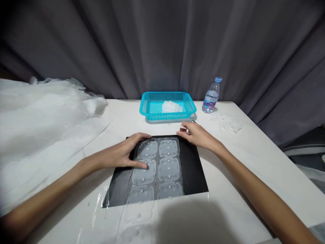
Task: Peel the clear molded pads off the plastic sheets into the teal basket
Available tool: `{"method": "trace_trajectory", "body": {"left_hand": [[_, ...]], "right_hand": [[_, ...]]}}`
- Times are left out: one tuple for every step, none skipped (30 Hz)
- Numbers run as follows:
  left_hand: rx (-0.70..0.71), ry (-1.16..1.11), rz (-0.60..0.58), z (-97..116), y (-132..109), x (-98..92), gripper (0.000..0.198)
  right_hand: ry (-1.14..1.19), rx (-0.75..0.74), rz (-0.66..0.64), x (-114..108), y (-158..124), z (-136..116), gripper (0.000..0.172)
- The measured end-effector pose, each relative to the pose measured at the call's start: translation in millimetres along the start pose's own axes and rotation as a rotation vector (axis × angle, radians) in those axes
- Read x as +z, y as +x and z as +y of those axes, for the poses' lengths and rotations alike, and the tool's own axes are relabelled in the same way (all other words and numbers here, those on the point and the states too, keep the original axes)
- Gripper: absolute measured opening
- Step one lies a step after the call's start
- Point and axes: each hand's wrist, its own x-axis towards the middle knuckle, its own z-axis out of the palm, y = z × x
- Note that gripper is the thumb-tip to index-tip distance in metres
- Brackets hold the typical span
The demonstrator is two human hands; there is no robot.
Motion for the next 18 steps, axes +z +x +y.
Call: {"method": "trace_trajectory", "body": {"left_hand": [[-0.001, 0.015, 0.015, -2.1, 0.1, -3.9, 0.086], [-0.007, 0.03, 0.026, -4.5, 0.3, -8.0, 0.079], [-0.016, 0.044, 0.031, -7.2, 0.3, -12.1, 0.072], [-0.022, 0.053, 0.034, -9.7, 0.3, -15.7, 0.067], [-0.026, 0.057, 0.035, -11.9, 0.1, -18.3, 0.064], [-0.025, 0.06, 0.035, -13.3, -0.4, -19.5, 0.063], [-0.017, 0.064, 0.037, -13.8, -1.1, -19.1, 0.064], [-0.001, 0.071, 0.04, -13.3, -2.1, -17.1, 0.066], [0.02, 0.08, 0.043, -11.8, -3.5, -13.6, 0.069], [0.047, 0.088, 0.047, -9.8, -5.3, -8.8, 0.07], [0.08, 0.095, 0.052, -7.5, -7.4, -3.1, 0.069], [0.111, 0.1, 0.057, -5.5, -9.6, 2.9, 0.066], [0.142, 0.107, 0.066, -3.8, -12.0, 8.7, 0.061], [0.166, 0.118, 0.074, -2.9, -14.3, 14.0, 0.055], [0.185, 0.129, 0.085, -2.5, -16.3, 18.4, 0.05], [0.202, 0.139, 0.1, -2.8, -18.1, 21.8, 0.047], [0.219, 0.146, 0.113, -3.4, -19.4, 24.2, 0.045], [0.236, 0.148, 0.125, -4.3, -20.5, 25.7, 0.044]], "right_hand": [[0.002, 0.039, 0.032, 3.0, 5.4, 13.2, 0.032], [0.014, 0.056, 0.028, 7.0, 9.4, 24.3, 0.035], [0.032, 0.059, -0.001, 11.4, 12.0, 32.5, 0.038], [0.051, 0.048, -0.04, 15.8, 13.2, 37.7, 0.041], [0.065, 0.033, -0.067, 19.8, 13.4, 40.0, 0.042], [0.068, 0.02, -0.068, 23.2, 12.8, 39.6, 0.042], [0.055, 0.013, -0.033, 26.3, 11.6, 36.9, 0.042], [0.028, 0.007, 0.036, 29.0, 10.2, 32.5, 0.042], [-0.009, -0.005, 0.12, 31.4, 8.6, 26.9, 0.044], [-0.045, -0.029, 0.198, 33.6, 7.1, 20.6, 0.046], [-0.071, -0.068, 0.254, 35.7, 5.4, 13.9, 0.047], [-0.079, -0.119, 0.275, 37.7, 3.7, 7.1, 0.047], [-0.063, -0.173, 0.267, 39.6, 1.9, 0.3, 0.046], [-0.026, -0.22, 0.247, 41.4, -0.2, -6.2, 0.046], [0.022, -0.25, 0.23, 43.2, -2.6, -12.6, 0.046], [0.07, -0.264, 0.217, 45.0, -5.2, -18.6, 0.047], [0.119, -0.265, 0.199, 47.0, -7.9, -24.3, 0.048], [0.169, -0.257, 0.17, 49.1, -10.7, -29.5, 0.048]]}}
